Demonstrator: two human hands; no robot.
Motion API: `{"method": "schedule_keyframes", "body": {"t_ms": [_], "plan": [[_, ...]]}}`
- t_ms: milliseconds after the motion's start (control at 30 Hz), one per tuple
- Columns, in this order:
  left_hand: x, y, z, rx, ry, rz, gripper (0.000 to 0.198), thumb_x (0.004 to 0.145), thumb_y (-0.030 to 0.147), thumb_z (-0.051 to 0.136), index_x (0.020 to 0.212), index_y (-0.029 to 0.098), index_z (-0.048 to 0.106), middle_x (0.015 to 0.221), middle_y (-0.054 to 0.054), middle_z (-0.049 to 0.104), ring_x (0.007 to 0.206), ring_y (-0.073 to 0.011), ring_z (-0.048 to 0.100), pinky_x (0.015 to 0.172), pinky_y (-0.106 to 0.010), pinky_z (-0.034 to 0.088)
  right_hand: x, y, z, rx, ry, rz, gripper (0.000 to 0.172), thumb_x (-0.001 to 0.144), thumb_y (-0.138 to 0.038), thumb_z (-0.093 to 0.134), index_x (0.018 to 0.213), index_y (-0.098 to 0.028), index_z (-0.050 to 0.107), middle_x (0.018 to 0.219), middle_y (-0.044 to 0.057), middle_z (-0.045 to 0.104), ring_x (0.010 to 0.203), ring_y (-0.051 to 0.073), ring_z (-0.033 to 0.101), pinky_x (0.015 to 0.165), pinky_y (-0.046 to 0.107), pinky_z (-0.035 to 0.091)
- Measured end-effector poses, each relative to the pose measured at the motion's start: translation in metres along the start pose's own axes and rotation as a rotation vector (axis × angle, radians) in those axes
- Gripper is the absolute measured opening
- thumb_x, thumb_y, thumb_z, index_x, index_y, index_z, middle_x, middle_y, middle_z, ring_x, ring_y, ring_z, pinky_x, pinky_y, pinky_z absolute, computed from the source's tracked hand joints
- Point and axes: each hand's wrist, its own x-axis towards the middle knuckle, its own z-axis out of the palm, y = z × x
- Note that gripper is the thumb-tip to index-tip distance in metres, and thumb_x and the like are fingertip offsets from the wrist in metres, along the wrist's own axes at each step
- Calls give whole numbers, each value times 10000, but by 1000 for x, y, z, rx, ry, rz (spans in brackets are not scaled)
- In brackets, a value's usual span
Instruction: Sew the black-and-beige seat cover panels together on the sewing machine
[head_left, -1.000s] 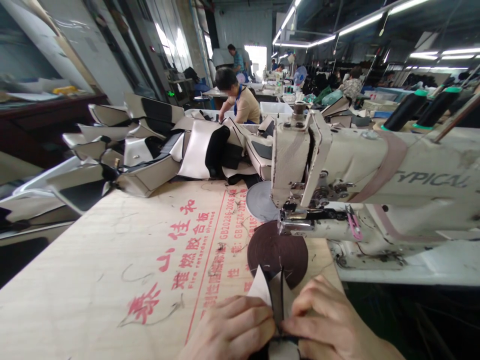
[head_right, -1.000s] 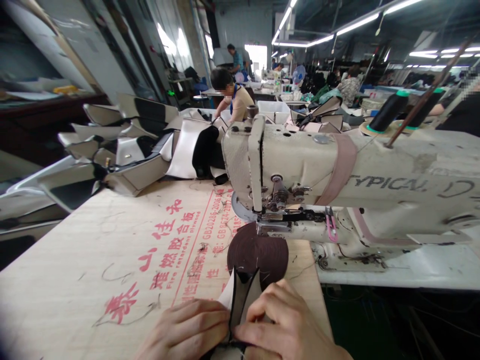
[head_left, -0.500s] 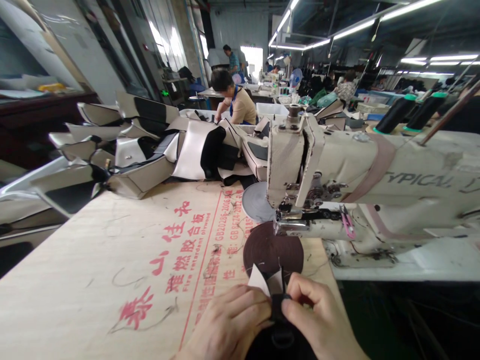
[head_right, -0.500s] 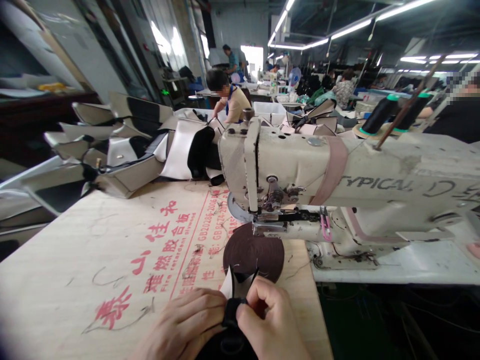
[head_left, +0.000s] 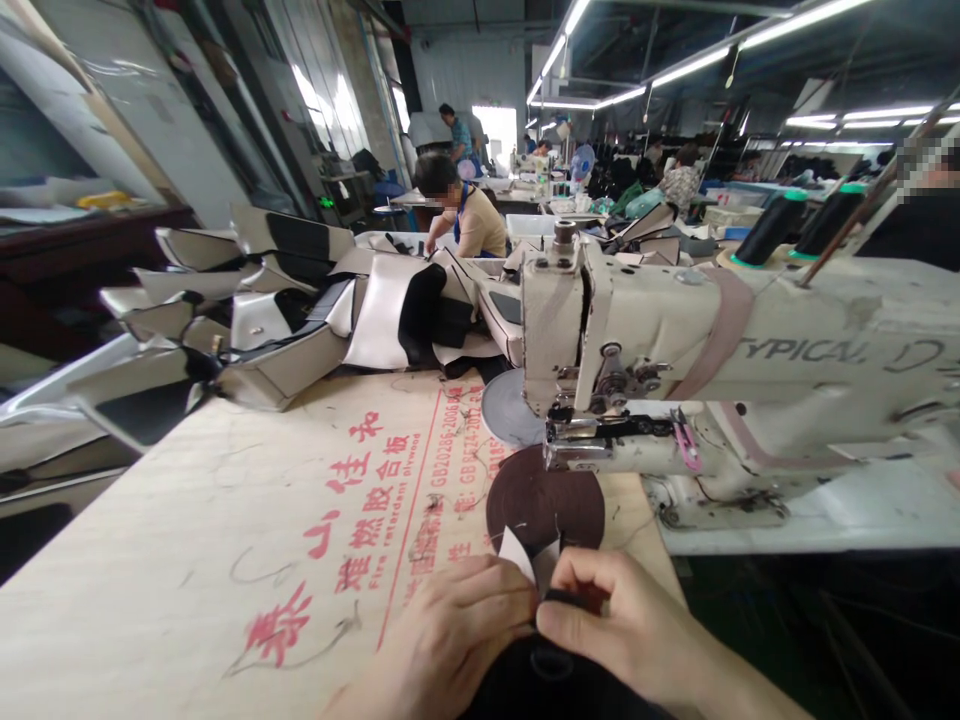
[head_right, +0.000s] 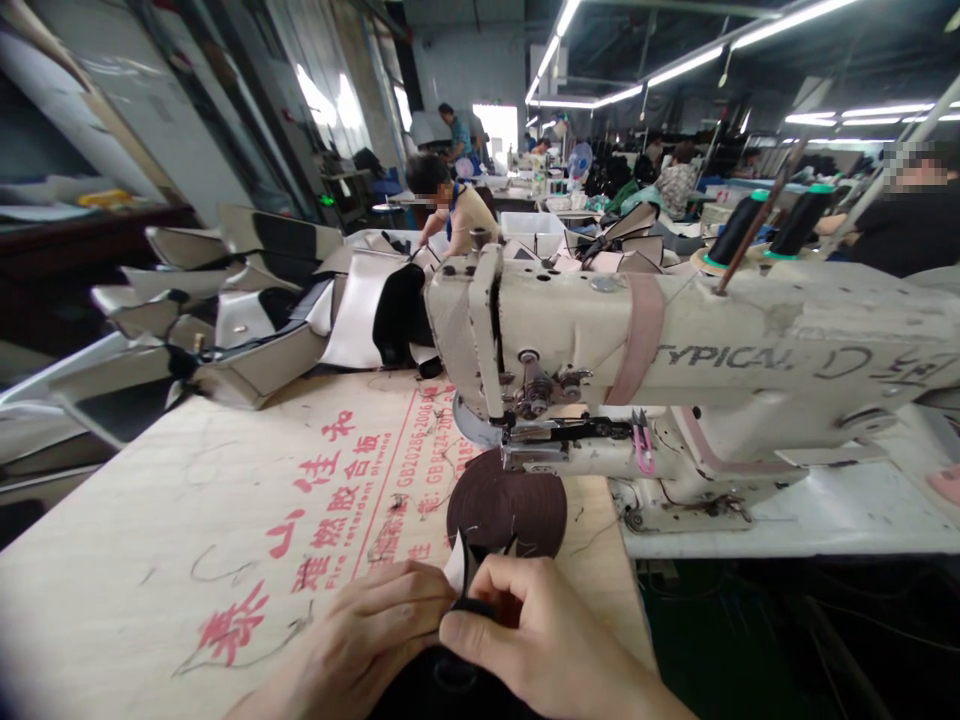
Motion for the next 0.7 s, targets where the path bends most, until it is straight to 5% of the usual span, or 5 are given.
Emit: {"method": "schedule_keyframes", "body": {"t_ms": [133,267,467,533,700], "plan": [[3,3,0,4,-17,-6,157,875,117,477,955,212,572,902,-11,630,841,-128,559,778,-233,418,5,-1,1,3,2,-15,283,826,-358,545,647,-148,482,609,-47,406,595,75,348,541,200,263],[4,5,3,-2,-49,-31,82,873,170,504,859,204,577,840,0,635,814,-120,573,750,-219,426,10,5,-1,75,-65,134,285,804,-334,543,600,-142,486,528,-57,350,522,64,296,478,205,206],[4,3,8,-57,95,-156,89,829,230,588,769,181,544,746,15,627,697,-86,579,658,-174,438,20,12,-12,106,-72,170,257,736,-322,590,577,-129,529,521,-51,376,529,63,295,491,211,190],[5,4,7,-27,75,-134,36,840,211,572,870,202,589,803,9,646,735,-90,591,679,-175,443,25,10,-16,133,-89,178,251,718,-329,606,588,-121,556,518,-50,395,523,60,294,489,211,188],[7,6,8,109,26,-58,279,875,129,480,1089,260,602,899,-19,659,809,-116,610,713,-199,461,39,7,-19,158,-182,232,265,705,-333,634,564,-127,546,445,-73,350,426,41,228,431,219,130]]}}
